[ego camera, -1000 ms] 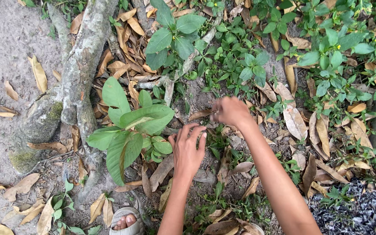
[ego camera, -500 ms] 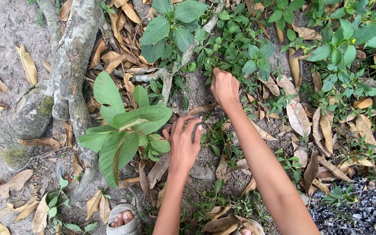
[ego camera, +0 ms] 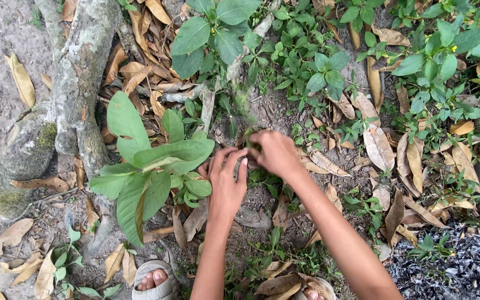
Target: The person pulls small weeds and grass by hand from the dirt area around the base of a tree, clearing the ground of various small plants.
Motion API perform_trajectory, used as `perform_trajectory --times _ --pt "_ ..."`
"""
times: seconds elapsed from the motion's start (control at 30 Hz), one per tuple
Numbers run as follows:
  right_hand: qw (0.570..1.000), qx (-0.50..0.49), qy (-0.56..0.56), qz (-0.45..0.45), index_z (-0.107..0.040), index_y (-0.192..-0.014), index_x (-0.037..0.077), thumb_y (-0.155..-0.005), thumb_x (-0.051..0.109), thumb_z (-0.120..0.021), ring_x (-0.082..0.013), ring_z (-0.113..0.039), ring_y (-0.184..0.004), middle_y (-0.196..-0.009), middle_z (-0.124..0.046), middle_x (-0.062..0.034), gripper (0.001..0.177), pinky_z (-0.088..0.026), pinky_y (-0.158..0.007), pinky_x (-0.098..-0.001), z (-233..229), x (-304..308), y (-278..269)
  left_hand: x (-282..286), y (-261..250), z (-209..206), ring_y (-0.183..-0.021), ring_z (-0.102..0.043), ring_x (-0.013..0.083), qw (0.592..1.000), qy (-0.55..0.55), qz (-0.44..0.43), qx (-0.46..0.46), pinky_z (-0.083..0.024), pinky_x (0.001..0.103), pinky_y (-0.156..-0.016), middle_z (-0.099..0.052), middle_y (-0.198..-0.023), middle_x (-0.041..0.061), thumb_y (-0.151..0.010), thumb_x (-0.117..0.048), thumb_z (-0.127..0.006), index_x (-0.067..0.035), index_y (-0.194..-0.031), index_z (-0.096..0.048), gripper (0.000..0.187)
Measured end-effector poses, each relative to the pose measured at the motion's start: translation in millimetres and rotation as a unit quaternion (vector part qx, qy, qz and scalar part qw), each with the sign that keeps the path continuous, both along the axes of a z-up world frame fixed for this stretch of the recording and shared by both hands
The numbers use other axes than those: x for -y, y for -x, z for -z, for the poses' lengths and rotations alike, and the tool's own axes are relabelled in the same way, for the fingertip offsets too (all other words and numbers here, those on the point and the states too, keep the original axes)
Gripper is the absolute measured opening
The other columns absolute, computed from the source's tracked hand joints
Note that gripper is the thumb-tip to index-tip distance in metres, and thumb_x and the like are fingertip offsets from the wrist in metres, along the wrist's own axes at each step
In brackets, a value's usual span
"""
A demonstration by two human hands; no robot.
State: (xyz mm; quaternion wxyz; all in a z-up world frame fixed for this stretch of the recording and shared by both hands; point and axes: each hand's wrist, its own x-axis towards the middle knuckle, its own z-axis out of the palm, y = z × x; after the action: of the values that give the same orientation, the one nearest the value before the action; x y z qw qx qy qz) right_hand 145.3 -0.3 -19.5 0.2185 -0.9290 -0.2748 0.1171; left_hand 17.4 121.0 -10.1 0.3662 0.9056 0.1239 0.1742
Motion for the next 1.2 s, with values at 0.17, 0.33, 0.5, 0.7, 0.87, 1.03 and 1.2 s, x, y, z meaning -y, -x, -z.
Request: perform_trajectory --times 0.17,0.33,0.5,0.7,0.87,1.03,1.2 --pt "0.997 -0.008 0.064 0.044 -0.07 -0.112 0.004 -0.064 0.04 -0.093 -0.0355 -0.074 -0.091 -0.104 -0.075 -0.0175 0.064 -0.058 -0.074 -0.0481 -41 -8 -31 1 -5 -6 -0.11 -0.065 0.0242 1.0 0.005 -0.001 -0.007 -0.034 0.046 -0.1 -0.068 -0.117 0.003 -0.089 -0.015 -0.073 -0.015 -0.112 -0.074 0.023" --pt "0.983 0.177 -0.042 0.029 -0.048 -0.145 -0.002 -0.073 0.018 -0.086 -0.0507 -0.065 -0.096 -0.136 -0.049 -0.0346 0.084 -0.059 -0.071 -0.0539 -5 -40 -52 5 -1 -2 -0.11 -0.065 0.0237 1.0 0.006 0.004 -0.001 -0.034 0.046 -0.1 -0.068 -0.117 0.003 -0.088 -0.014 -0.074 -0.015 -0.112 -0.074 0.024" --pt "0.968 0.245 0.012 0.048 -0.061 -0.122 -0.005 -0.082 0.0 -0.073 -0.0395 -0.069 -0.105 -0.11 -0.063 -0.0224 0.042 -0.061 -0.081 -0.0454 65 -35 -62 5 2 -3 -0.112 -0.065 0.0246 1.0 0.014 0.01 0.005 -0.034 0.046 -0.099 -0.068 -0.119 0.004 -0.089 -0.014 -0.073 -0.015 -0.113 -0.073 0.024" --pt "0.989 0.078 0.059 0.114 -0.071 -0.106 0.0 -0.082 -0.006 -0.066 -0.0413 -0.07 -0.09 -0.104 -0.067 -0.0272 0.026 -0.06 -0.079 -0.0462 51 -13 -53 5 4 -2 -0.11 -0.065 0.0244 1.0 0.024 0.004 -0.013 -0.034 0.046 -0.1 -0.068 -0.118 0.005 -0.092 -0.016 -0.072 -0.013 -0.114 -0.073 0.023" --pt "0.948 -0.232 0.17 0.136 -0.071 -0.105 0.001 -0.084 0.002 -0.068 -0.033 -0.076 -0.087 -0.102 -0.075 -0.0208 0.02 -0.063 -0.075 -0.0418 25 -3 -40 11 3 -9 -0.111 -0.065 0.0248 1.0 0.017 0.013 0.0 -0.035 0.047 -0.1 -0.068 -0.119 0.005 -0.091 -0.016 -0.072 -0.014 -0.114 -0.074 0.023" --pt "0.954 -0.165 0.237 0.082 -0.079 -0.108 0.016 -0.071 0.027 -0.092 -0.0332 -0.063 -0.112 -0.118 -0.068 -0.0148 0.041 -0.053 -0.098 -0.047 -22 25 -39 21 1 -9 -0.11 -0.065 0.0247 1.0 0.017 0.023 0.001 -0.036 0.048 -0.101 -0.067 -0.118 0.004 -0.091 -0.016 -0.072 -0.015 -0.113 -0.074 0.022" --pt "0.99 0.054 0.083 0.096 -0.042 -0.152 0.015 -0.074 -0.001 -0.077 -0.0424 -0.063 -0.118 -0.159 -0.042 -0.0223 0.086 -0.055 -0.095 -0.0507 -24 23 -72 27 -3 -12 -0.11 -0.065 0.0237 0.999 0.006 0.034 -0.007 -0.036 0.049 -0.103 -0.067 -0.12 0.003 -0.09 -0.015 -0.072 -0.015 -0.113 -0.074 0.023"
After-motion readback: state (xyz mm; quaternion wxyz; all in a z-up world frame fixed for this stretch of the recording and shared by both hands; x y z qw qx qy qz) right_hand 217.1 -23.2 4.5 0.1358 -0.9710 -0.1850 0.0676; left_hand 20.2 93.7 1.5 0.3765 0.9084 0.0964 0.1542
